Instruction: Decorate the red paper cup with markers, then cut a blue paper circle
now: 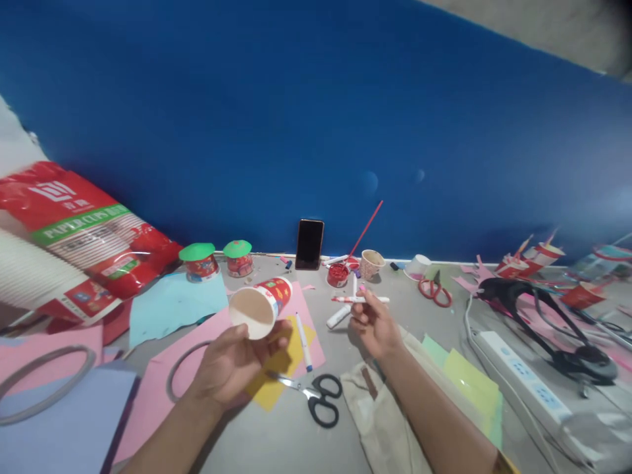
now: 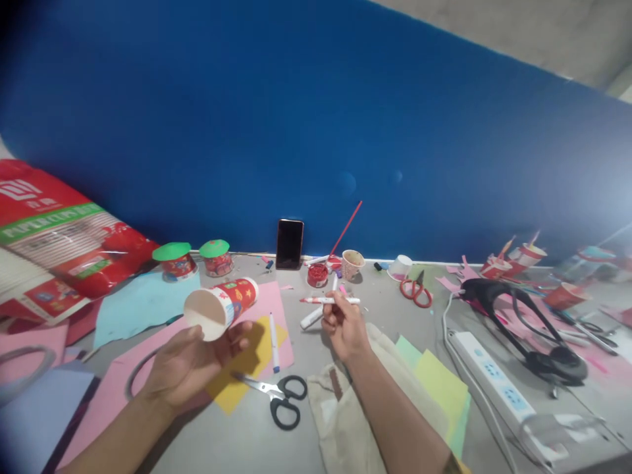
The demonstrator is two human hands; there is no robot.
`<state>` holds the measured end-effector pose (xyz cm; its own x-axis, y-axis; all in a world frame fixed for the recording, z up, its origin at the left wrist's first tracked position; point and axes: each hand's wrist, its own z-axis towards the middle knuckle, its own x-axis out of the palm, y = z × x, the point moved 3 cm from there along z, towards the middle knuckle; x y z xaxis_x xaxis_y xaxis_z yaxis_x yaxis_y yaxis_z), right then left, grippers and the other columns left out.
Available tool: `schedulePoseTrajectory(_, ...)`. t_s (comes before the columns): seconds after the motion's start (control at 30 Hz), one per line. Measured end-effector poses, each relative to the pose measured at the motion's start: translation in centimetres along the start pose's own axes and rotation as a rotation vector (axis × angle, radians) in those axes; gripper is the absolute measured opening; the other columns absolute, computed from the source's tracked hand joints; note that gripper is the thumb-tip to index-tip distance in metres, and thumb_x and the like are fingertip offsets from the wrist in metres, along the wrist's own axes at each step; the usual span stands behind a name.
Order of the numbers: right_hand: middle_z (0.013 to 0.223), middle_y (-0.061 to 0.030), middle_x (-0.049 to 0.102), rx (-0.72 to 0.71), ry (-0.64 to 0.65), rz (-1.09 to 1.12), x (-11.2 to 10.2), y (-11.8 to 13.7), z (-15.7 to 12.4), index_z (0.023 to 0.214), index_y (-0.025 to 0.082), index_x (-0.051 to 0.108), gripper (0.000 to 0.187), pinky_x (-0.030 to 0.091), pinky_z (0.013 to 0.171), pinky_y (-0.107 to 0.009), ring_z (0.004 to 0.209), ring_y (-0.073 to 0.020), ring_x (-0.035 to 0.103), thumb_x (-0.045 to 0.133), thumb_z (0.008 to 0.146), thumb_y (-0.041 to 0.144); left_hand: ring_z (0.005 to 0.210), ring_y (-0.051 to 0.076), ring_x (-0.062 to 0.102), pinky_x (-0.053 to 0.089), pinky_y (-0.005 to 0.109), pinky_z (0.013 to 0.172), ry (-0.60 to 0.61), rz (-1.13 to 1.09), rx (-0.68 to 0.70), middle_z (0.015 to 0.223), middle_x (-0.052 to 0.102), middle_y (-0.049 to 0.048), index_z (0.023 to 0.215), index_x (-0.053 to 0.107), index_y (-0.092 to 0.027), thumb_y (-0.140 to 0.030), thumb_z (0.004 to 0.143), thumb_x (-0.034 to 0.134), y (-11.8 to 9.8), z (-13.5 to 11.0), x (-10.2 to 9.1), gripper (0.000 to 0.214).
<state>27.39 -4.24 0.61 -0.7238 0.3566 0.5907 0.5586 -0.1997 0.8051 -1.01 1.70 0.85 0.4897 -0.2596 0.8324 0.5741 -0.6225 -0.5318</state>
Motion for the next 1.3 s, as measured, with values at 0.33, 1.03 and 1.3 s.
schedulePoseTrajectory(0.33, 0.104, -0.009, 0.087, -0.211, 0.112, -0.207, 2.9, 0.3, -2.1, 0.124, 0.026, 0.074, 0.065, 0.054, 0.056, -0.025, 0.072, -0.0173, 0.071, 0.097, 0.076, 0.063, 0.097, 0.029, 0.081, 0.067, 0.038, 0.084, 0.076, 0.399, 0.074, 0.117, 0.084, 0.0117, 0.153, 0.061, -0.025, -0.023, 0.061, 0.106, 1.4, 0.0, 2.5, 0.102)
schedulePoseTrajectory(1.03, 0.152, -0.0161, 0.067, -0.766, 0.539, -1.316, 4.8, 1.0, -5.8, 0.162, 0.029, 0.05, 0.097, 0.056, 0.114, -0.06, 0.133, -0.0391, 0.064, 0.098, 0.078, 0.032, 0.17, 0.041, 0.032, 0.046, 0.057, 0.131, 0.169, 1.181, 0.292, 0.187, 0.027, 0.0079, 0.17, 0.036, -0.043, -0.04, 0.073, 0.103, 0.3, -0.8, 4.0, 0.118)
schedulePoseTrajectory(1.3, 0.157, -0.015, 0.064, -0.673, 0.623, -1.205, 5.2, 1.2, -5.8, 0.162, 0.03, 0.05, 0.108, 0.052, 0.122, -0.059, 0.143, -0.0386, 0.061, 0.106, 0.071, 0.046, 0.154, 0.042, 0.055, 0.055, 0.055, 0.122, 0.196, 1.297, 0.254, 0.172, 0.049, 0.0113, 0.155, 0.056, -0.034, -0.04, 0.079, 0.096, -0.7, -1.7, 5.3, 0.086)
